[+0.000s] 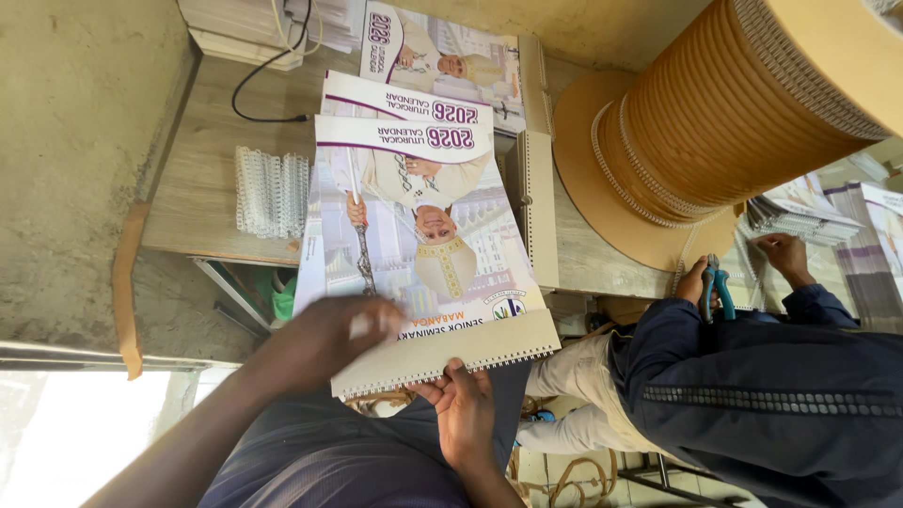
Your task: The person assembles calendars by inserting a plastic spiral coil through pre-punched holes in the paper sheets and then crimping the ends of the coil.
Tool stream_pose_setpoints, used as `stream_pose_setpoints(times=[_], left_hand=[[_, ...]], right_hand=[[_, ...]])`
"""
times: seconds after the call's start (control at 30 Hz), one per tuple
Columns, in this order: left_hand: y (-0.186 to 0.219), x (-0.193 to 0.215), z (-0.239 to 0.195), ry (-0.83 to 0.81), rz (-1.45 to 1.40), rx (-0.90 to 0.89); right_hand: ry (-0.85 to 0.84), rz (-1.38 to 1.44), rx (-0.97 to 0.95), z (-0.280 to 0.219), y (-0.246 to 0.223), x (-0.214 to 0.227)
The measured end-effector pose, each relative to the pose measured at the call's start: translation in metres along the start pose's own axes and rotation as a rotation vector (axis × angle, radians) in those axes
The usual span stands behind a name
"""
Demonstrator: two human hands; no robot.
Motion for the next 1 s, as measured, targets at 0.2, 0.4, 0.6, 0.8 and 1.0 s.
stream_pose_setpoints(times=[0.2,0.4,0.6,0.8,1.0], left_hand=[[0.013,0.033,0.149,0.403,0.815,-0.879],[0.013,0.054,0.178,0.404,0.735,-0.784],[0.0,0.081,0.153,0.625,0.551,-0.68],[-0.011,0.064,0.144,0.596,0.604,-0.694],[-0.025,0.061,0.157,0.533,0.626,-0.611]], right_hand=[[0.13,-0.01,0.099,-0.004,-0.026,0.019],[0.178,-0.052,0.318,0.075,-0.097,0.132],[0.598,-0.816,0.376,0.1,-0.296,0.094],[0.112,-0.547,0.562,0.171,-0.39,-0.177],[-0.157,-0.69,0.486,0.361,-0.414,-0.302]])
Point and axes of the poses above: each hand's wrist, its own z-axis towards the middle knuckle, its own x-axis out of the back of the hand, y = z × x, the point moved 8 cm from there along z, towards the middle knuckle, and after that the axes turned 9 degrees about y, right-handed, at the moved point
